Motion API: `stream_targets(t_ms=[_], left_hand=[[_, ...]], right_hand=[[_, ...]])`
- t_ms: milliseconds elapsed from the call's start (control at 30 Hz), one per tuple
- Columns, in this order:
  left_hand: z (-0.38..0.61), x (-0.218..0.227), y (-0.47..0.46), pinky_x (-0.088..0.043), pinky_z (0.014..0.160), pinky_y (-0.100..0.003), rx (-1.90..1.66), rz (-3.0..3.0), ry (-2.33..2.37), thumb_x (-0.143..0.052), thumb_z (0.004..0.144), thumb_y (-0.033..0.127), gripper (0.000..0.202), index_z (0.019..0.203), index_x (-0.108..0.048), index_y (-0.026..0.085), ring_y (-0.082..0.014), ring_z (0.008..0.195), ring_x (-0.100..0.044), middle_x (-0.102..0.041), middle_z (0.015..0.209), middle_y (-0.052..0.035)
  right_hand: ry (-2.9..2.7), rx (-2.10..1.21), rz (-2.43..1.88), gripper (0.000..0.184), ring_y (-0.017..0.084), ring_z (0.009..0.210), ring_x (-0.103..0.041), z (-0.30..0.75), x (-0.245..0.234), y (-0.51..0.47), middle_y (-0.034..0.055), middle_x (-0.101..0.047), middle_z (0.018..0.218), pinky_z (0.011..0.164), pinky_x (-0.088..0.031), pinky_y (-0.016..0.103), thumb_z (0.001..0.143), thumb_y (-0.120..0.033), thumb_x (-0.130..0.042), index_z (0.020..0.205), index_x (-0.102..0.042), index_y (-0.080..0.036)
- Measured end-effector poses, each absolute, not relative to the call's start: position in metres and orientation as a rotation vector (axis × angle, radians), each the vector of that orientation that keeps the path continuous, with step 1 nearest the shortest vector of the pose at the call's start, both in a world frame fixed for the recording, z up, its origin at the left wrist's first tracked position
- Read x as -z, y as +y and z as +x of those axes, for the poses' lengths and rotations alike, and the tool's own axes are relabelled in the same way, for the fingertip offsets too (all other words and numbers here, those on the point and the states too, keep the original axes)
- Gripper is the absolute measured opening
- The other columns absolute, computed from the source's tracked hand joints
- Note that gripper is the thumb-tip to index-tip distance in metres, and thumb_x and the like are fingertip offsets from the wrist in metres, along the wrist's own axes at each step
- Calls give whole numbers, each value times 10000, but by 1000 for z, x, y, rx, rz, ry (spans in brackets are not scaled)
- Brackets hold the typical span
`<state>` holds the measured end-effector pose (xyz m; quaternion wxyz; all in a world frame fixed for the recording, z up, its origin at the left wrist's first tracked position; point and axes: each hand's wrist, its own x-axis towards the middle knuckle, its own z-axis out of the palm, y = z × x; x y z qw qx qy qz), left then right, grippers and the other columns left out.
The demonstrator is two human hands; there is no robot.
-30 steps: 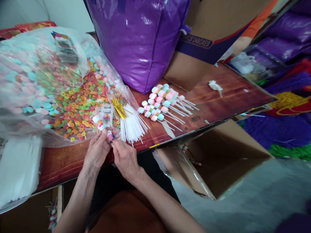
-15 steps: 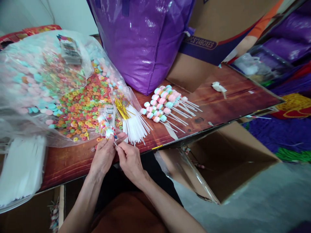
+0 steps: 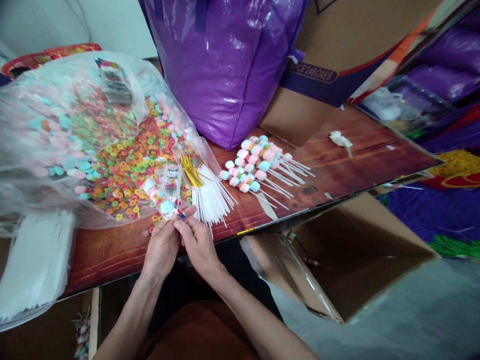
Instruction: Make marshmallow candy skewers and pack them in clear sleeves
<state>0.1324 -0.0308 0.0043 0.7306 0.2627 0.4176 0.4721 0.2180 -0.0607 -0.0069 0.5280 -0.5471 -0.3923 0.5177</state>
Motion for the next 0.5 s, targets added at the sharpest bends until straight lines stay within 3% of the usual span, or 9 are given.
stream_targets(t_ms=[133, 233, 367, 500], left_hand=[[129, -6, -32, -431, 1073, -380, -1060, 593, 875, -762, 778, 338, 298, 1022, -773, 168, -264, 1189, -622, -746, 1116, -108], [119, -8, -30, -431, 1064, -401, -1025, 551, 776, -735, 815, 407, 330, 1047, -757, 174, -269, 1176, -620, -733, 1118, -121], [104, -8, -26, -508, 910, -356, -1112, 567, 738, -762, 801, 395, 217, 864, -746, 188, -216, 918, -664, -713, 872, -68], [97, -11, -22, -493, 649, -259, -1195, 573, 697, -767, 806, 371, 280, 658, -625, 180, -109, 600, -503, -529, 639, 11]], right_hand=[[-526, -1425, -1140, 471, 52, 415, -200, 210, 6, -53, -109, -291, 459, 400, -174, 211, 820, -591, -649, 625, -453, -210], [-367, -1568, -1002, 447, 28, 378, -130, 206, -2, -49, -139, -244, 399, 389, -124, 198, 757, -544, -731, 607, -494, -196], [-320, -1767, -889, 366, 32, 348, -132, 199, -11, -51, -139, -265, 382, 377, -118, 204, 781, -460, -695, 607, -501, -202], [-888, -1657, -1115, 328, 66, 360, -283, 207, -18, -49, -86, -387, 415, 412, -212, 219, 886, -374, -542, 606, -507, -207]])
